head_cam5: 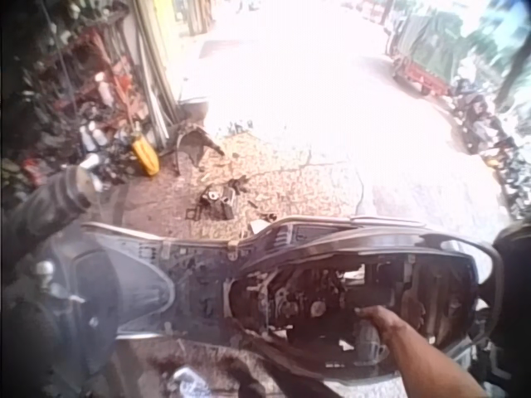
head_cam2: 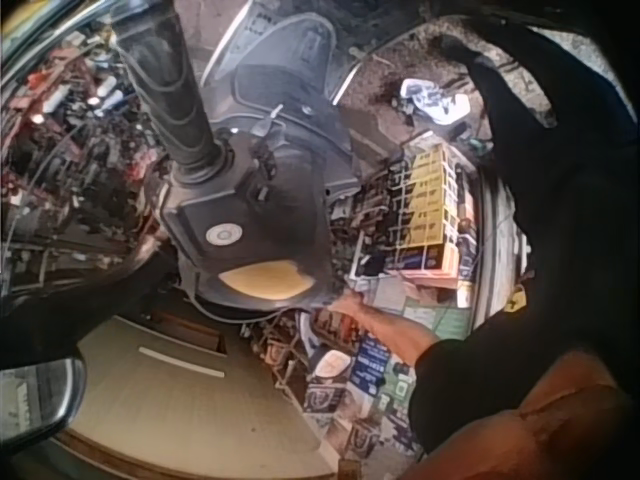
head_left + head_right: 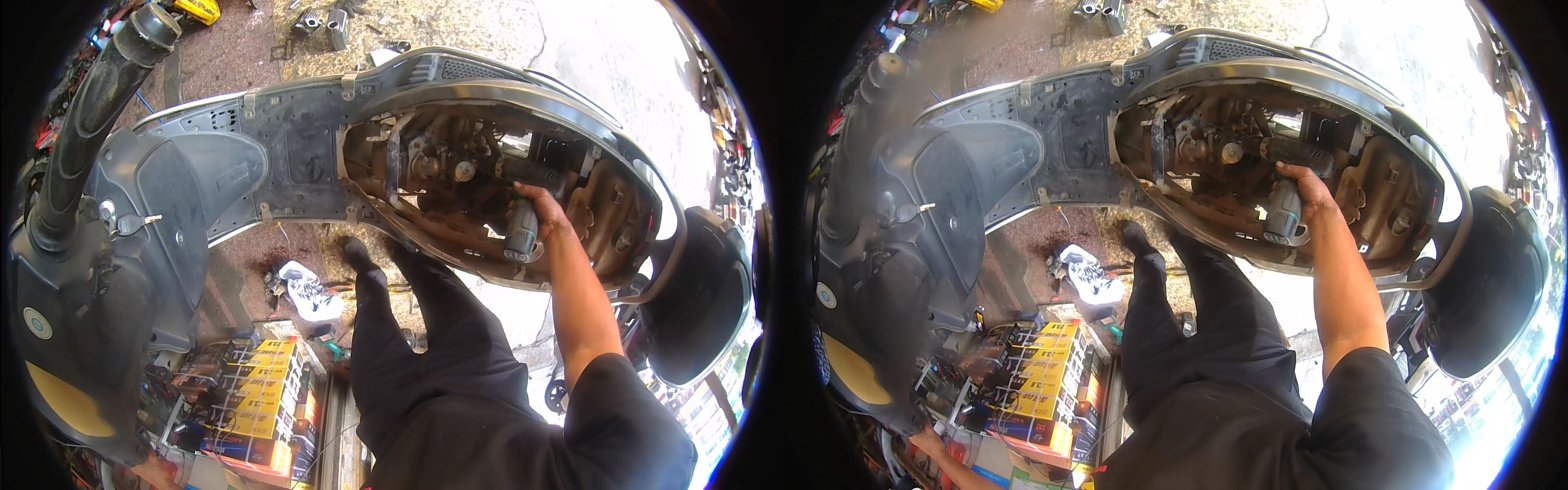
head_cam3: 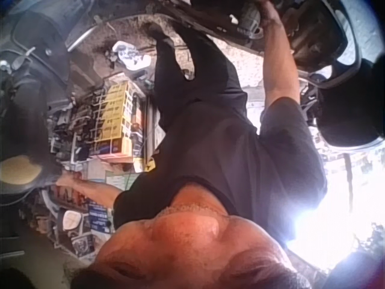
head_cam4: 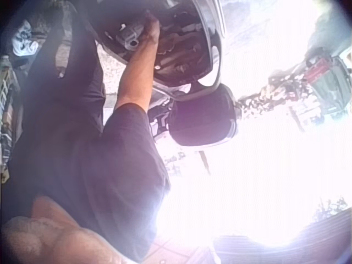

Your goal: The person removes the scooter seat, then uses a cordless impact driver and a wrench to loosen and tighten bolts on the engine area. They repeatedly adjust components within the engine compartment and reposition the seat during the process.

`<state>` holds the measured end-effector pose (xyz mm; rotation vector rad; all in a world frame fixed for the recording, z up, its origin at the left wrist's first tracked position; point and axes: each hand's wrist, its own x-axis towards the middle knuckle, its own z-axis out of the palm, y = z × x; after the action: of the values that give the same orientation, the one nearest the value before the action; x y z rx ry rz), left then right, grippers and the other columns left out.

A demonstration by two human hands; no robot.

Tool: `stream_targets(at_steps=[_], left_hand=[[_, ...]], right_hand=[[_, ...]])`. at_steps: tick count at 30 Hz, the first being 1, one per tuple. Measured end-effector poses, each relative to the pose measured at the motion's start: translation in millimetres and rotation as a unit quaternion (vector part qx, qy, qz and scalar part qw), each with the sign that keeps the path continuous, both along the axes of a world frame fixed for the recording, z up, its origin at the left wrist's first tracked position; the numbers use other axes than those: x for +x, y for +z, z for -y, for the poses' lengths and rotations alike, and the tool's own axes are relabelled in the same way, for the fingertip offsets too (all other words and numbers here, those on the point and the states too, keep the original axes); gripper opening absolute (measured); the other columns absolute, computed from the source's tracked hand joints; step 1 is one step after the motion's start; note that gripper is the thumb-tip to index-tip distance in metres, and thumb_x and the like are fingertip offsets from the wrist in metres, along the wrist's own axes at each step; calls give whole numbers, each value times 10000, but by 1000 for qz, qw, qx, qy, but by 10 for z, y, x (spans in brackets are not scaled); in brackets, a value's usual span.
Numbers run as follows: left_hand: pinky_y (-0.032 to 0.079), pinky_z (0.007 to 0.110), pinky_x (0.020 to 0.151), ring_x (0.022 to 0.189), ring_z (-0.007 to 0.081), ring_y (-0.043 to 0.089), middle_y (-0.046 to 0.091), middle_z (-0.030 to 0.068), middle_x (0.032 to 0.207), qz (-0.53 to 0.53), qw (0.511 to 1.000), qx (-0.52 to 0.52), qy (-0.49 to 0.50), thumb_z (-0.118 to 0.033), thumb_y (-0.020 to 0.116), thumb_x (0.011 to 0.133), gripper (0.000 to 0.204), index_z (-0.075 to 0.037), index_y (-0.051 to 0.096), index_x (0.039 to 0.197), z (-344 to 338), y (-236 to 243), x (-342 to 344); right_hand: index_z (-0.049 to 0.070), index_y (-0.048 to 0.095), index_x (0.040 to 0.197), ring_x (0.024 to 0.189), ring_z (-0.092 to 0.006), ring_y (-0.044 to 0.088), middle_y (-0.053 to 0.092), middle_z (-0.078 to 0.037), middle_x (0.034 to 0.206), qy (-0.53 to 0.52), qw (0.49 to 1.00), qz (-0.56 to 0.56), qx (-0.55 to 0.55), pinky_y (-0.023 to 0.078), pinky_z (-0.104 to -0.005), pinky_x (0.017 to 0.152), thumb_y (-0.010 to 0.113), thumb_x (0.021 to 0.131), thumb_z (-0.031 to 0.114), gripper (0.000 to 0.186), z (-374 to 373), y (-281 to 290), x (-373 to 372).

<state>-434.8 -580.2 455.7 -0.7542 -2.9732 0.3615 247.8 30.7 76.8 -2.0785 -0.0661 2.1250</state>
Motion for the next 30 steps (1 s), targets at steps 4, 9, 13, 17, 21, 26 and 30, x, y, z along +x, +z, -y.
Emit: stream_targets(at_steps=[4, 9, 13, 17, 21, 26, 30], left_hand=[[375, 436, 1087, 1268, 400, 534, 570, 267, 1381, -8, 996, 11, -82, -135, 717, 856, 584, 94, 522, 1355, 130, -34, -185], [383, 436, 1077, 1252, 401, 545, 580, 270, 1366, -23, 998, -7, -67, -145, 715, 855, 573, 96, 532, 1343, 198, -27, -211], [389, 432, 1067, 1244, 398, 550, 588, 270, 1353, -12, 998, -4, -56, -157, 708, 861, 564, 96, 537, 1335, 177, -13, -184], [393, 425, 1061, 1241, 390, 555, 594, 269, 1345, -11, 999, -3, -47, -173, 709, 864, 567, 96, 539, 1333, 163, -13, -176], [394, 422, 1061, 1239, 384, 558, 596, 265, 1345, -27, 999, -10, -46, -182, 715, 861, 579, 96, 537, 1336, 146, 2, -92], [387, 420, 1069, 1246, 383, 553, 591, 261, 1355, -9, 1000, 6, -25, -171, 726, 850, 590, 96, 535, 1340, 2, 8, 24], [382, 417, 1073, 1246, 386, 550, 588, 258, 1362, -3, 1000, 2, 16, -142, 729, 841, 588, 97, 533, 1342, -106, 3, 88]], right_hand=[[80, 580, 897, 573, -239, 647, 652, -87, 707, 1, 1000, 1, -4, 563, -386, 555, 801, 832, 288, 310, -7, 15, 2], [87, 581, 895, 577, -239, 646, 653, -81, 710, 4, 1000, 6, 1, 563, -387, 558, 805, 826, 288, 309, -17, 36, -16], [88, 582, 893, 580, -239, 648, 654, -76, 712, 4, 1000, 8, 1, 564, -389, 564, 806, 824, 288, 308, -1, 32, -26], [86, 585, 896, 584, -240, 650, 655, -75, 712, -8, 1000, 14, -4, 565, -393, 572, 804, 824, 292, 309, 3, 34, -25], [83, 584, 900, 585, -239, 651, 656, -75, 712, -3, 1000, 10, 1, 563, -392, 567, 799, 828, 297, 312, 5, 38, -25], [79, 584, 908, 581, -236, 646, 654, -73, 711, 0, 1000, 17, 3, 561, -390, 561, 796, 832, 303, 318, 2, 26, -17], [76, 578, 939, 590, -240, 650, 650, -78, 728, 3, 1000, 8, 4, 564, -392, 558, 783, 845, 304, 320, -17, 22, -6]])
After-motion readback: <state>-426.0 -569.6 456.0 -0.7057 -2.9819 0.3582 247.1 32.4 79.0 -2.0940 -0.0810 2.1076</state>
